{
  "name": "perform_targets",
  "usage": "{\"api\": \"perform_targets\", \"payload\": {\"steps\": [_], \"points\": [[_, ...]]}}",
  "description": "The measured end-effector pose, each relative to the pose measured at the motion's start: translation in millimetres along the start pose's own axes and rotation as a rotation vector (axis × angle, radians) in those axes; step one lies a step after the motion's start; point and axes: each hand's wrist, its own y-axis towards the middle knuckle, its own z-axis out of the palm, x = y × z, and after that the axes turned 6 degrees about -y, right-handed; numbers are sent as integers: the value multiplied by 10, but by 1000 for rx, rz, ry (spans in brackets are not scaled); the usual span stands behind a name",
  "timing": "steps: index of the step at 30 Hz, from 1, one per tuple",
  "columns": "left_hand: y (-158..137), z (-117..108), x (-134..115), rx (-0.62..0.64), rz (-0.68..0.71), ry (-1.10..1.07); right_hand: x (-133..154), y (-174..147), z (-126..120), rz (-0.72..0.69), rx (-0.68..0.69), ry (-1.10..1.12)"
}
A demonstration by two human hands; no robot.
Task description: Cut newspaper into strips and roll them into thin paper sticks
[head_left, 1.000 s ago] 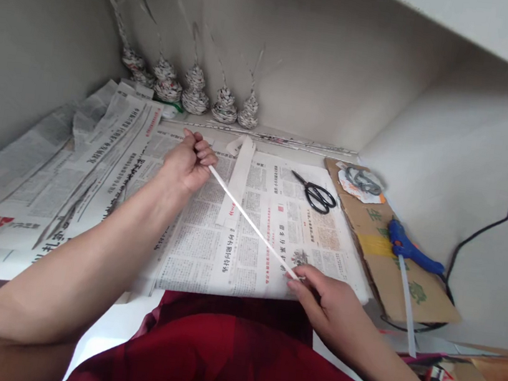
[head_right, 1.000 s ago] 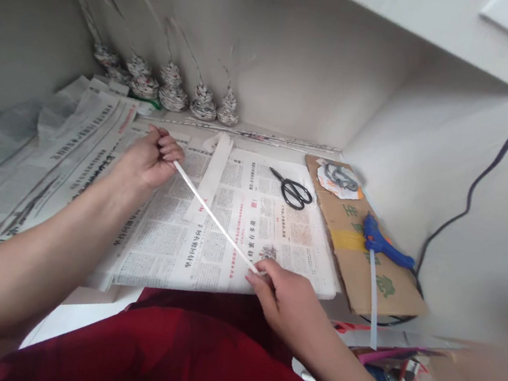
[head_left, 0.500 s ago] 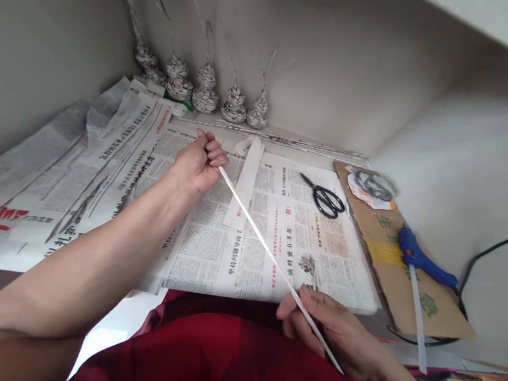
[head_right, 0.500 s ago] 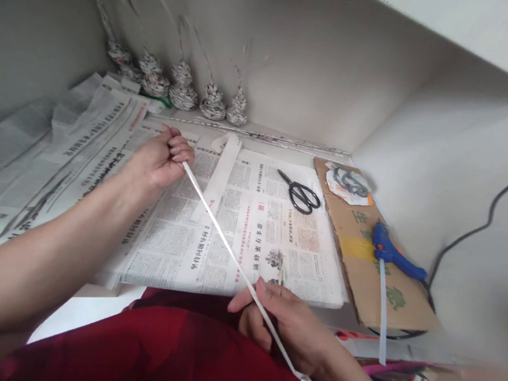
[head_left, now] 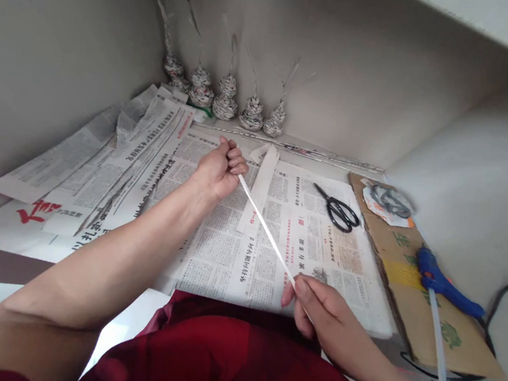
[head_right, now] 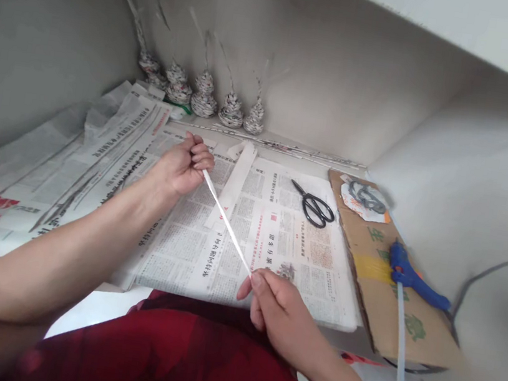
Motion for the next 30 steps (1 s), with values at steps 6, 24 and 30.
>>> {"api": "perform_targets", "payload": {"steps": [6,24,30], "points": [[-18,-2,2,19,-38,-35,-8,-40,38,88,297,751],[-53,-2,32,78,-54,-55,22,157,49,106,158,642],[-63,-2,55,53,-45,-63,50,237,42,123,171,583]]}}
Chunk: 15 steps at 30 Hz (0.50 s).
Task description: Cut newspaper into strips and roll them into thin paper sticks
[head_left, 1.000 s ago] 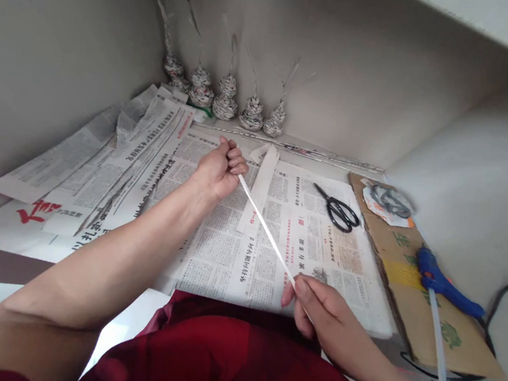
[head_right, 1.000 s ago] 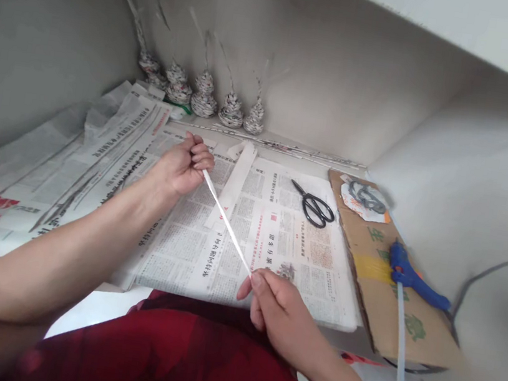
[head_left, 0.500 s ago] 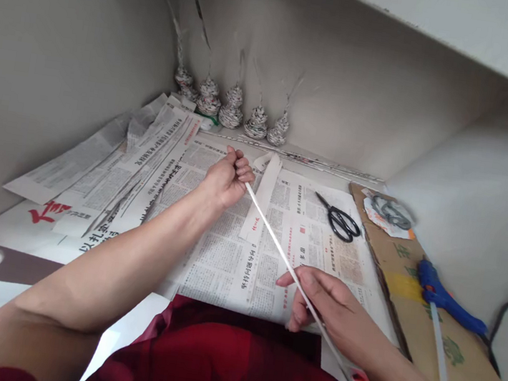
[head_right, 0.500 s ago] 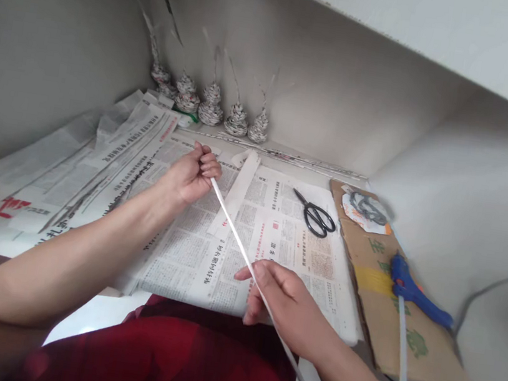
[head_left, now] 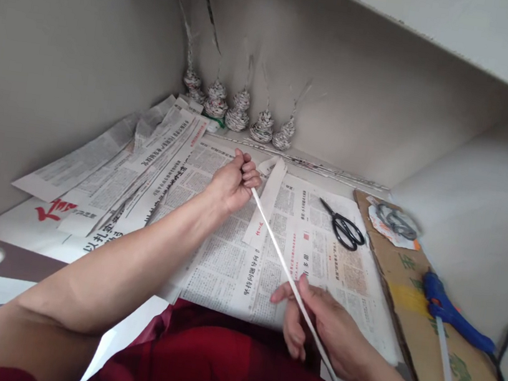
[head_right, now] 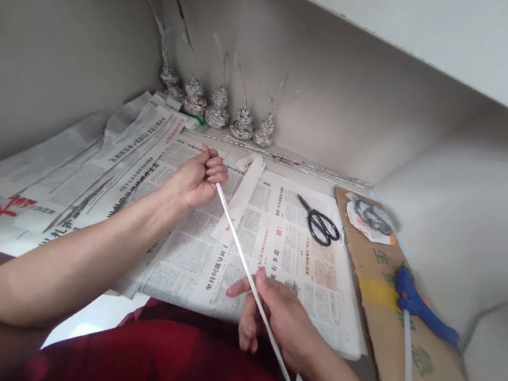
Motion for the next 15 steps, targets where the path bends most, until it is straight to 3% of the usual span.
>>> {"api": "perform_targets", "payload": {"steps": [5,8,12,15], "points": [[5,-10,6,17,0,11,270,153,-11,-101,-129,-331],[-5,1,5,16,4,6,240,200,4,-129,-89,-170],[-16,13,23,19,-26,6,108,178,14,-76,86,187],[-13,3,50,13,-17,11,139,208,13,-14,125,112]]}}
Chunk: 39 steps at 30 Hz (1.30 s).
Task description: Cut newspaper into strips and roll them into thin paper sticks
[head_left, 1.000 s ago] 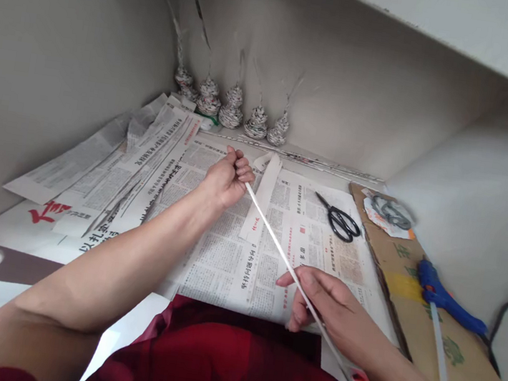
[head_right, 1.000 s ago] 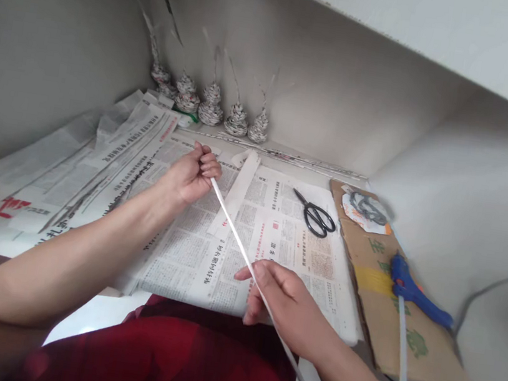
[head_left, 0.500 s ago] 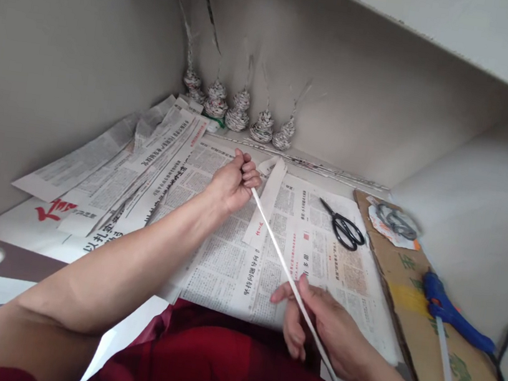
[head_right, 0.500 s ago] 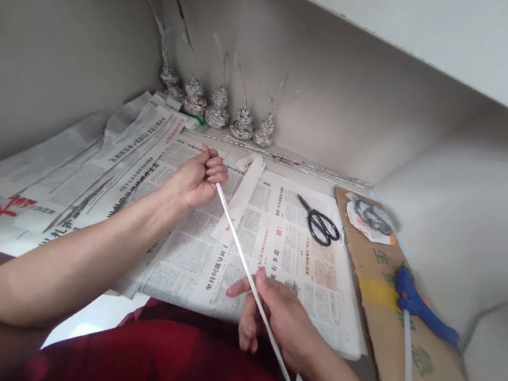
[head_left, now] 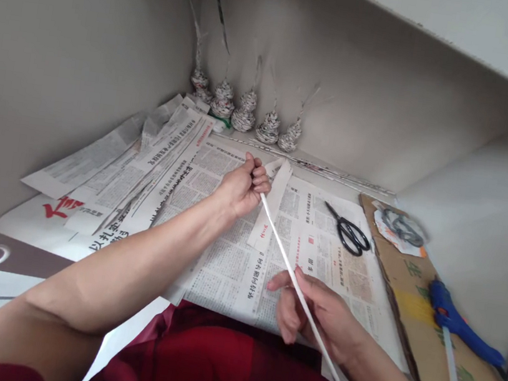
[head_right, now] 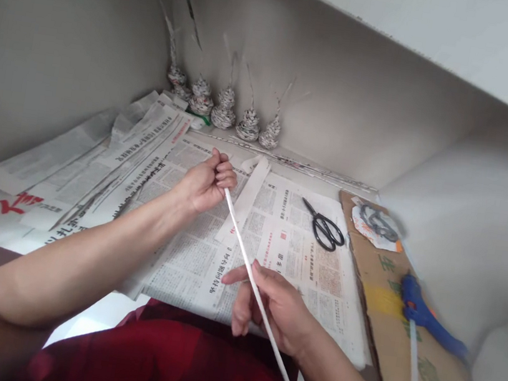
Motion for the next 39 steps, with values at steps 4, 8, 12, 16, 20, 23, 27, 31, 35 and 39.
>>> {"api": "perform_targets", "payload": {"steps": [4,8,12,16,20,23,27,31,35,39], "points": [[-12,-17,26,-9,9,51,214,214,-29,-64,-121,-247],[-30,-20,17,-14,-10,52,382,444,-52,-137,-178,-373],[-15,-27,9,-2,-1,51,399,503,-14,-183,-226,-505],[5,-39,32,22,16,57,367,491,9,-218,-196,-486],[5,-35,51,27,18,30,366,538,-4,-169,-154,-348],[10,-38,53,15,28,18,373,589,-15,-162,-148,-274],[24,-58,56,22,17,26,370,607,-27,-195,-158,-302],[11,-56,54,5,1,25,397,626,-2,-166,-152,-306],[-8,-46,49,2,-11,14,438,707,47,-155,-178,-249],[5,-54,44,19,-8,15,437,723,55,-150,-179,-249]]}}
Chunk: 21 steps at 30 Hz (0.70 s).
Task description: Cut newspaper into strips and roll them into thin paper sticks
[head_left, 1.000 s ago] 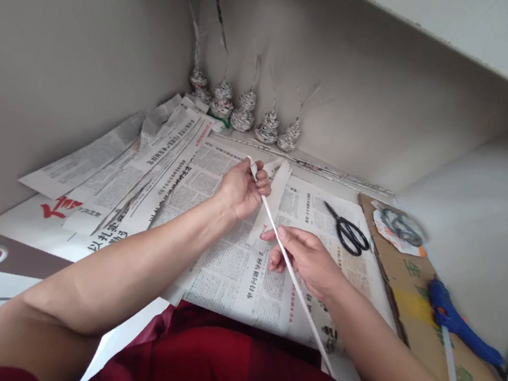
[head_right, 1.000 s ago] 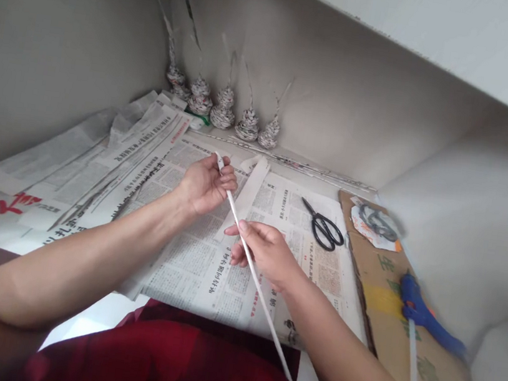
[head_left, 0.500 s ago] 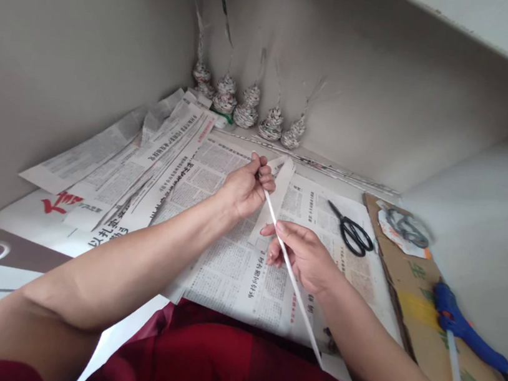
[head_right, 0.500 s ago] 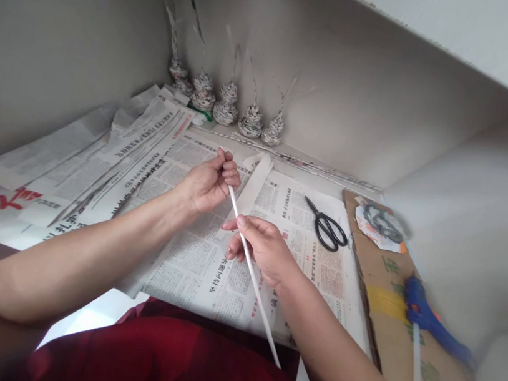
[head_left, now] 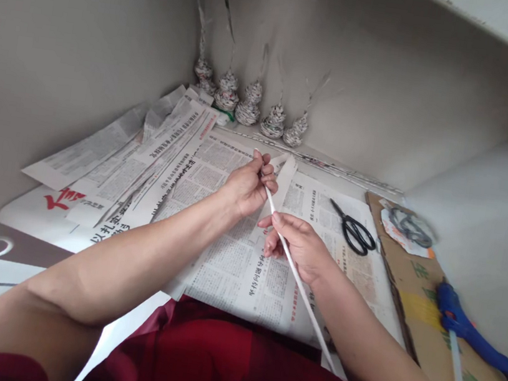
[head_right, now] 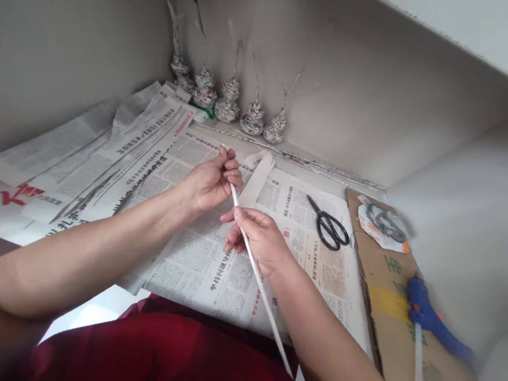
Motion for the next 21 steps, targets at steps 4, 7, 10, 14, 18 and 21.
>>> {"api": "perform_targets", "payload": {"steps": [4,7,10,14,18,21], "points": [[19,-1,0,-19,35,10,-33,-85,-19,-34,44,-108],[26,-2,5,-14,40,24,-60,-114,-12,-83,15,-182],[29,-4,0,-13,36,26,-67,-107,-1,-63,25,-136],[43,6,-42,-18,51,3,-80,-220,-23,7,60,-98],[52,29,-87,-26,67,-15,-184,-524,-61,-6,-86,-362],[39,41,-89,-36,61,-22,-292,-701,-62,9,-155,-446]]}}
